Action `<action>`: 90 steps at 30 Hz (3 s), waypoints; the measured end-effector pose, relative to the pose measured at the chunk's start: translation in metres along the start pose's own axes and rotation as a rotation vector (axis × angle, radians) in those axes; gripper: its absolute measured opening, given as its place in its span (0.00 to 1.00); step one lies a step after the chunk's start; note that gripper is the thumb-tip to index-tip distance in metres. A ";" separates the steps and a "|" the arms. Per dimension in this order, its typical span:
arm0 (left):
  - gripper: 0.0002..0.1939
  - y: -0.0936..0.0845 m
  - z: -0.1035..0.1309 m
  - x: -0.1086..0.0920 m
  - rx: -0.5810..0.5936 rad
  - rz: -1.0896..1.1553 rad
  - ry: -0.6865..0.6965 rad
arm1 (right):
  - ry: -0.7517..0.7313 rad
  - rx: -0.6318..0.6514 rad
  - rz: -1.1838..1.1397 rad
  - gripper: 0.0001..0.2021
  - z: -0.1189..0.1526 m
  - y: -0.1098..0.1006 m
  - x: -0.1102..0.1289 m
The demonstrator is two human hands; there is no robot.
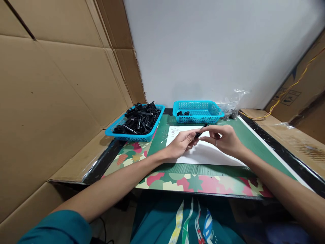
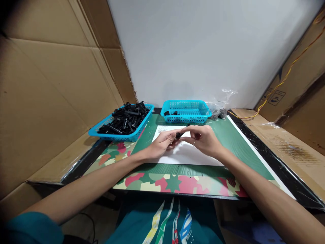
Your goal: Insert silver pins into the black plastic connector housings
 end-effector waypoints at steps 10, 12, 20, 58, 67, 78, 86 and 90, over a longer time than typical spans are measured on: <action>0.33 -0.004 -0.003 0.001 -0.186 -0.119 0.025 | 0.176 0.074 -0.105 0.14 -0.002 -0.006 -0.007; 0.32 -0.009 -0.003 -0.003 -0.294 -0.266 0.060 | 0.218 0.107 -0.106 0.15 -0.001 -0.007 -0.010; 0.11 -0.005 0.005 -0.013 -0.388 -0.696 0.199 | 0.231 0.217 -0.147 0.17 0.001 -0.005 -0.016; 0.08 0.002 0.007 0.003 -0.236 -0.855 0.083 | 0.304 0.379 -0.176 0.18 0.002 0.004 -0.004; 0.07 0.004 0.006 0.004 -0.216 -0.916 0.133 | 0.277 0.387 -0.036 0.13 0.003 0.012 -0.010; 0.08 0.006 0.007 0.003 -0.199 -0.843 0.127 | 0.221 0.340 -0.030 0.09 0.003 0.011 -0.008; 0.08 0.006 0.007 0.004 -0.212 -0.841 0.061 | 0.263 0.333 -0.062 0.09 0.008 0.014 -0.005; 0.09 0.010 0.010 0.000 -0.279 -0.900 0.091 | 0.340 0.208 -0.192 0.13 0.007 0.008 -0.008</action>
Point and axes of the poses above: each hand's wrist, its own z-axis away from the middle knuckle, its own y-axis out of the palm, x = y × z, the point moved 3 cm from there along -z, towards the middle knuckle, and after that the axes turned 2 degrees about -y, right-handed, at the moved point
